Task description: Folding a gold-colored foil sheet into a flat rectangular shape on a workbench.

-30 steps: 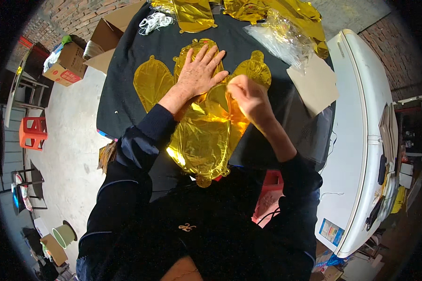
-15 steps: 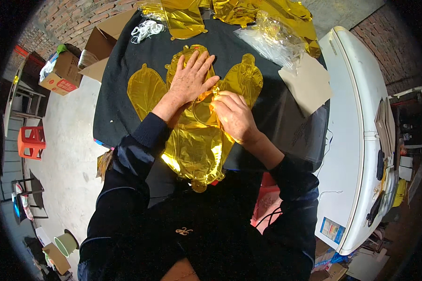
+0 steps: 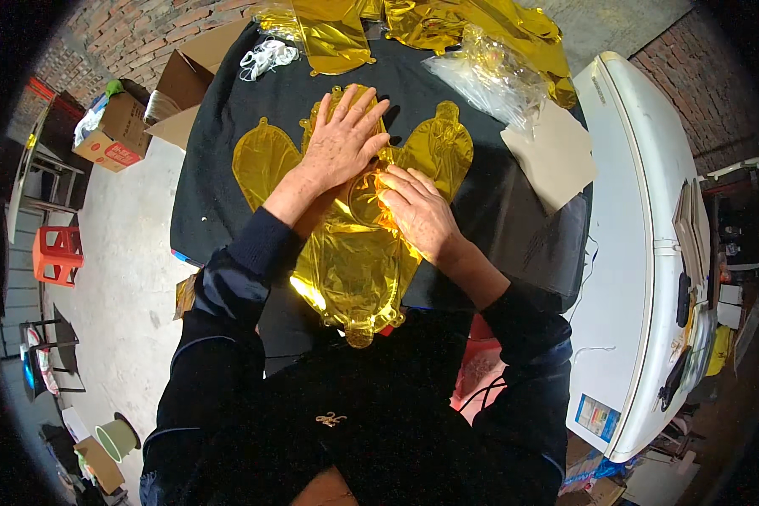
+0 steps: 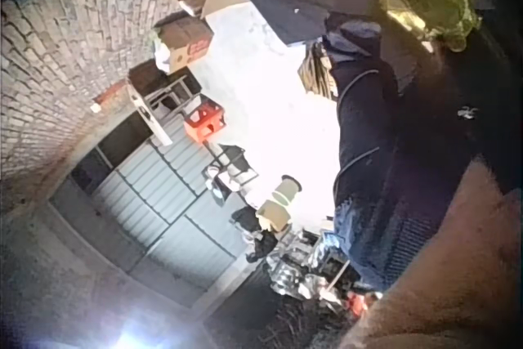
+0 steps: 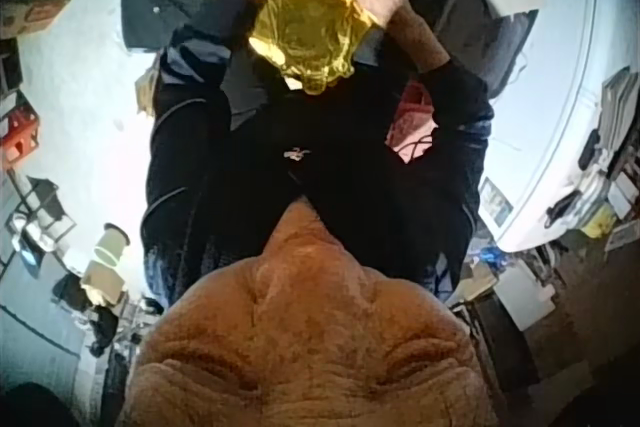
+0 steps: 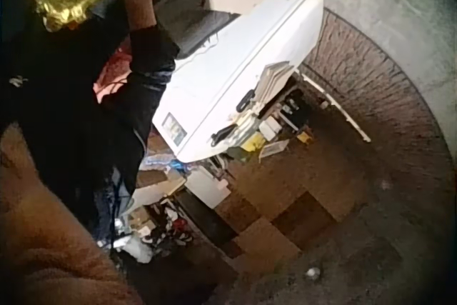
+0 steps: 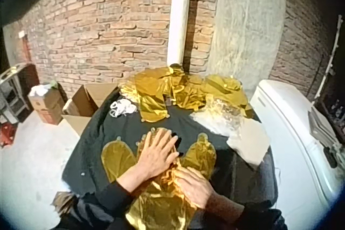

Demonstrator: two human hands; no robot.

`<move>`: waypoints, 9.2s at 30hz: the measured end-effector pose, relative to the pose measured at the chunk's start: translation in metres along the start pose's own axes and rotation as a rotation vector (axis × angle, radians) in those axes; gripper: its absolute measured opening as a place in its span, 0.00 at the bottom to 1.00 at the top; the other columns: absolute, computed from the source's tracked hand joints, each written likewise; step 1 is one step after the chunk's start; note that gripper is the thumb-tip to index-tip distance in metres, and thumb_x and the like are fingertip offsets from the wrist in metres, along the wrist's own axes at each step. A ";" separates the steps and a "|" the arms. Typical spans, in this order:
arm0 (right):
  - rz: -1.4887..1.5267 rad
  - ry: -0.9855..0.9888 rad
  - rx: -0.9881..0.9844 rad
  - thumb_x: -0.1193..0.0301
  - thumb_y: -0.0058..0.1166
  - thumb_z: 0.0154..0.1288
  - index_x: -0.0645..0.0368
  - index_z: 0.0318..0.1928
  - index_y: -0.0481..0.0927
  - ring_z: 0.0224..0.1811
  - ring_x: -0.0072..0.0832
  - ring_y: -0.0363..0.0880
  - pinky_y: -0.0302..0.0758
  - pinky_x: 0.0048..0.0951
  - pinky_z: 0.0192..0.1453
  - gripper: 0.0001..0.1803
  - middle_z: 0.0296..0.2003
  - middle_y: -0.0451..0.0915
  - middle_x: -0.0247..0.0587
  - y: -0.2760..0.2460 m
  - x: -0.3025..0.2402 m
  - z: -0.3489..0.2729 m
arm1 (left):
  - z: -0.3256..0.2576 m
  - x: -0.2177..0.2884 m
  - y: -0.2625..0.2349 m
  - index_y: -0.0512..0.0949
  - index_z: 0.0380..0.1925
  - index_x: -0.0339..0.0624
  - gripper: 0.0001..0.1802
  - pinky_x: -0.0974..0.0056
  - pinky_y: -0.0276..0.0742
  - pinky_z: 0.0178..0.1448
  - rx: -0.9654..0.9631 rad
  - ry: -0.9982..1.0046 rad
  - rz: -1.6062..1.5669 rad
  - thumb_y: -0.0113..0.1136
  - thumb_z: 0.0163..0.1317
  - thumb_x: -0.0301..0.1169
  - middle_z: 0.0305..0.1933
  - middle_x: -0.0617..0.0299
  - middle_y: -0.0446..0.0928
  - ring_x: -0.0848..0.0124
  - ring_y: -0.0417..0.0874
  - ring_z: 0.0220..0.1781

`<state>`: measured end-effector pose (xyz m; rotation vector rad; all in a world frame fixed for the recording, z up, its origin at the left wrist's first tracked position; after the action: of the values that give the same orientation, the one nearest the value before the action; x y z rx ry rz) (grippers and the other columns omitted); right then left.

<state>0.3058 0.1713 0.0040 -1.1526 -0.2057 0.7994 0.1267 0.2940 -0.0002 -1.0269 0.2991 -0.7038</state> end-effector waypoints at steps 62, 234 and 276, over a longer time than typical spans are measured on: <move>0.101 0.775 -0.376 0.52 0.66 0.62 0.64 0.39 0.82 0.48 0.54 0.84 0.79 0.47 0.52 0.24 0.43 0.85 0.56 0.012 0.106 0.123 | -0.079 0.037 -0.026 0.59 0.77 0.50 0.33 0.39 0.43 0.82 -0.175 0.046 -0.056 0.43 0.76 0.50 0.79 0.52 0.58 0.52 0.53 0.82; -0.183 0.254 0.066 0.71 0.60 0.63 0.66 0.62 0.74 0.73 0.46 0.63 0.60 0.47 0.76 0.27 0.63 0.73 0.48 0.013 -0.023 -0.002 | -0.052 0.036 -0.019 0.72 0.66 0.41 0.29 0.49 0.53 0.80 -0.209 0.046 -0.154 0.46 0.69 0.42 0.70 0.52 0.72 0.56 0.67 0.75; -0.240 0.184 -0.206 0.44 0.46 0.74 0.40 0.78 0.61 0.82 0.55 0.39 0.33 0.73 0.77 0.37 0.79 0.51 0.45 0.009 -0.039 0.004 | -0.014 -0.010 -0.005 0.77 0.39 0.40 0.11 0.50 0.66 0.49 0.204 -0.413 -0.164 0.64 0.61 0.33 0.30 0.52 0.83 0.55 0.83 0.42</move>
<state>0.2720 0.1498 0.0076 -1.3587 -0.2714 0.4647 0.1094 0.2896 -0.0037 -0.9812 -0.2136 -0.6366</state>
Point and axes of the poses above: each hand's wrist, its own z-axis towards the middle knuckle, its own y-axis out of the palm, x = y × z, the point moved 1 cm from there along z, towards the middle knuckle
